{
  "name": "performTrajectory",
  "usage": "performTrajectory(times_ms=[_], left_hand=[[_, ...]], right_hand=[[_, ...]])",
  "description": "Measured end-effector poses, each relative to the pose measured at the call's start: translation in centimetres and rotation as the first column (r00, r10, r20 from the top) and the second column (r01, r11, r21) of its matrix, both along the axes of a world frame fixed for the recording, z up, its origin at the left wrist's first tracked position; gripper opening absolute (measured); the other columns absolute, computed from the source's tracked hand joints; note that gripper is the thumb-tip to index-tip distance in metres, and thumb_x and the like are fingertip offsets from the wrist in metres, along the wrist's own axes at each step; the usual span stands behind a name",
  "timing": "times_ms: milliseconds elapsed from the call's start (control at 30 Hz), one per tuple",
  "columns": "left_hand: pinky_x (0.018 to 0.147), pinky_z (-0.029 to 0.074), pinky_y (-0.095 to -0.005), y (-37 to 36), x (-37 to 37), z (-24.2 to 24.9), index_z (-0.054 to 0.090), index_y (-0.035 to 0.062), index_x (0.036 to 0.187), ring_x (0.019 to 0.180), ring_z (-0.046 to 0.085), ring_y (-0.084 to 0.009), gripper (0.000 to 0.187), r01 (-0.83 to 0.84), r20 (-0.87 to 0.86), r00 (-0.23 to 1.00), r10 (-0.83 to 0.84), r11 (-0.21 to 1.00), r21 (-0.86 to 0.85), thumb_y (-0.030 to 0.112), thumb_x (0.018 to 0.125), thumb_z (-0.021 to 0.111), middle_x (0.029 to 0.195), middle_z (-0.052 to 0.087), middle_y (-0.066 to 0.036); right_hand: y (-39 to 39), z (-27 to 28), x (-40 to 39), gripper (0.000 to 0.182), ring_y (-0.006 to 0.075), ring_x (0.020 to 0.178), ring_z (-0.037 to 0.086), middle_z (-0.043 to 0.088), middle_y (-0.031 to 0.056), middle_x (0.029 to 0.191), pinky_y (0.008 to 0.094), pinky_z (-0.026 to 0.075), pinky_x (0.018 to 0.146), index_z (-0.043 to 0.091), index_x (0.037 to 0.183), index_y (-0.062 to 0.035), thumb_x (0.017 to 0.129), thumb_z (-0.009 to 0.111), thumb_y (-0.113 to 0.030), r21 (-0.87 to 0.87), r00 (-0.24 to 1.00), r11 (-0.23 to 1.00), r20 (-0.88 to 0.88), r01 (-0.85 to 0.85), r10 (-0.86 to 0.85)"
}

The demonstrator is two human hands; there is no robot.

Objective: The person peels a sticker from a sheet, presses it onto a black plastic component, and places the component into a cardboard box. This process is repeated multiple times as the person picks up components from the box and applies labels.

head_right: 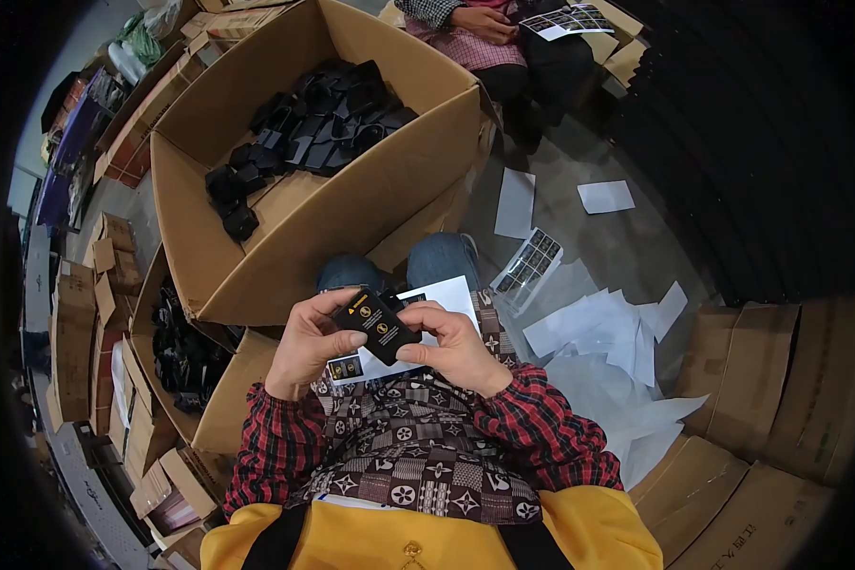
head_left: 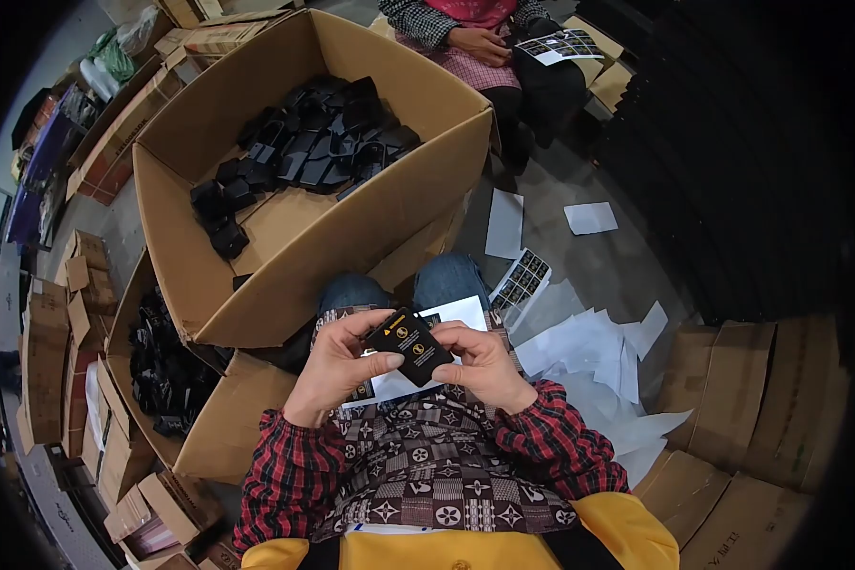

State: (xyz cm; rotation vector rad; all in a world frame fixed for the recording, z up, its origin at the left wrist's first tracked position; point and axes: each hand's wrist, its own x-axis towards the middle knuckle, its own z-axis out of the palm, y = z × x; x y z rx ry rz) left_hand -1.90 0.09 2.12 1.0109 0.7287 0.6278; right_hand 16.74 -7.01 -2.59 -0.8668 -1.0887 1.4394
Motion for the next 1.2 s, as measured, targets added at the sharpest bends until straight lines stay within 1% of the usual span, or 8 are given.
performTrajectory(times_ms=[100, 200, 267, 300, 367, 733, 1033, 1200], left_hand=[[0.08, 0.042, -0.0218, 0.0, -0.2, 0.0, 0.05, -0.0021, 0.11, 0.091, 0.051, -0.0101, 0.047, 0.018, -0.012, 1.0, -0.018, 0.999, -0.039, -0.005, 0.067, 0.066, 0.102, 0.055, -0.005], [0.08, 0.042, -0.022, -0.1, -0.2, -0.5, 0.051, -0.0019, 0.11, 0.09, 0.051, -0.0101, 0.046, -0.003, 0.001, 1.0, 0.003, 1.0, -0.015, -0.004, 0.066, 0.067, 0.102, 0.054, -0.005], [0.08, 0.042, -0.022, -0.1, -0.2, -0.5, 0.051, -0.0019, 0.11, 0.09, 0.051, -0.0101, 0.046, 0.0, -0.009, 1.0, 0.0, 1.0, 0.001, -0.004, 0.066, 0.067, 0.102, 0.054, -0.005], [0.08, 0.042, -0.0221, -0.1, -0.2, -0.5, 0.051, -0.0018, 0.109, 0.09, 0.051, -0.0102, 0.046, 0.003, -0.019, 1.0, -0.003, 1.0, 0.019, -0.004, 0.066, 0.067, 0.102, 0.054, -0.005], [0.08, 0.041, -0.0223, -0.1, -0.3, -0.8, 0.052, -0.0018, 0.109, 0.091, 0.051, -0.0102, 0.046, 0.005, -0.017, 1.0, -0.004, 1.0, 0.023, -0.004, 0.066, 0.067, 0.101, 0.054, -0.005], [0.08, 0.041, -0.0226, -0.6, -0.6, -1.0, 0.05, -0.0018, 0.111, 0.089, 0.051, -0.0102, 0.047, -0.005, -0.007, 1.0, 0.005, 0.999, 0.043, -0.003, 0.067, 0.068, 0.099, 0.055, -0.005], [0.067, 0.046, -0.0196, -1.3, -1.4, -1.2, 0.05, -0.0014, 0.111, 0.08, 0.054, -0.0077, 0.046, -0.023, -0.025, 0.999, 0.023, 1.0, -0.02, -0.003, 0.068, 0.066, 0.095, 0.058, -0.003], [0.066, 0.046, -0.0192, -1.3, -1.9, -1.2, 0.05, -0.0004, 0.112, 0.08, 0.054, -0.0071, 0.046, -0.016, -0.021, 1.0, 0.015, 0.998, -0.059, -0.003, 0.068, 0.066, 0.095, 0.058, -0.003]], right_hand=[[0.0, 0.0, -0.1, 0.031, 0.0114, 0.085, 0.048, 0.05, 0.0033, 0.093, 0.0246, 0.039, 0.079, 0.056, 0.098, -0.0002, 0.07, 0.067, -0.008, 0.003, 1.0, 1.0, -0.008, -0.004, 0.004], [0.0, 0.0, 0.0, 0.031, 0.0115, 0.084, 0.048, 0.051, 0.0033, 0.092, 0.0247, 0.039, 0.078, 0.056, 0.098, -0.0003, 0.07, 0.068, -0.008, 0.0, 1.0, 1.0, 0.016, 0.006, -0.006], [-0.1, -0.1, 0.2, 0.035, 0.016, 0.099, 0.047, 0.052, 0.0078, 0.103, 0.0287, 0.035, 0.088, 0.055, 0.101, 0.0009, 0.07, 0.067, -0.007, -0.037, 0.999, 0.999, 0.006, -0.035, 0.035], [-0.1, -0.1, 0.1, 0.035, 0.016, 0.099, 0.047, 0.052, 0.0078, 0.103, 0.0287, 0.035, 0.088, 0.055, 0.101, 0.0009, 0.07, 0.067, -0.007, -0.038, 0.999, 0.999, 0.005, -0.035, 0.035], [-0.1, -0.1, -0.1, 0.032, 0.0115, 0.084, 0.048, 0.051, 0.0032, 0.09, 0.0245, 0.039, 0.078, 0.057, 0.098, -0.0007, 0.069, 0.068, -0.008, -0.006, 1.0, 1.0, 0.002, 0.004, -0.004], [-0.4, 0.0, -0.1, 0.033, 0.0114, 0.086, 0.048, 0.052, 0.0032, 0.092, 0.025, 0.038, 0.079, 0.056, 0.099, -0.0006, 0.07, 0.067, -0.008, -0.035, 0.999, 0.999, -0.009, -0.038, 0.038], [-1.0, -0.7, -0.7, 0.037, 0.0123, 0.09, 0.049, 0.051, 0.0046, 0.098, 0.0254, 0.039, 0.081, 0.055, 0.105, -0.001, 0.071, 0.067, -0.01, -0.057, 0.996, 0.995, -0.006, -0.084, 0.083], [-1.0, -0.8, -1.1, 0.037, 0.0122, 0.09, 0.049, 0.051, 0.0045, 0.098, 0.0252, 0.039, 0.081, 0.054, 0.105, -0.001, 0.071, 0.067, -0.01, -0.03, 0.995, 0.995, 0.019, -0.093, 0.094]])
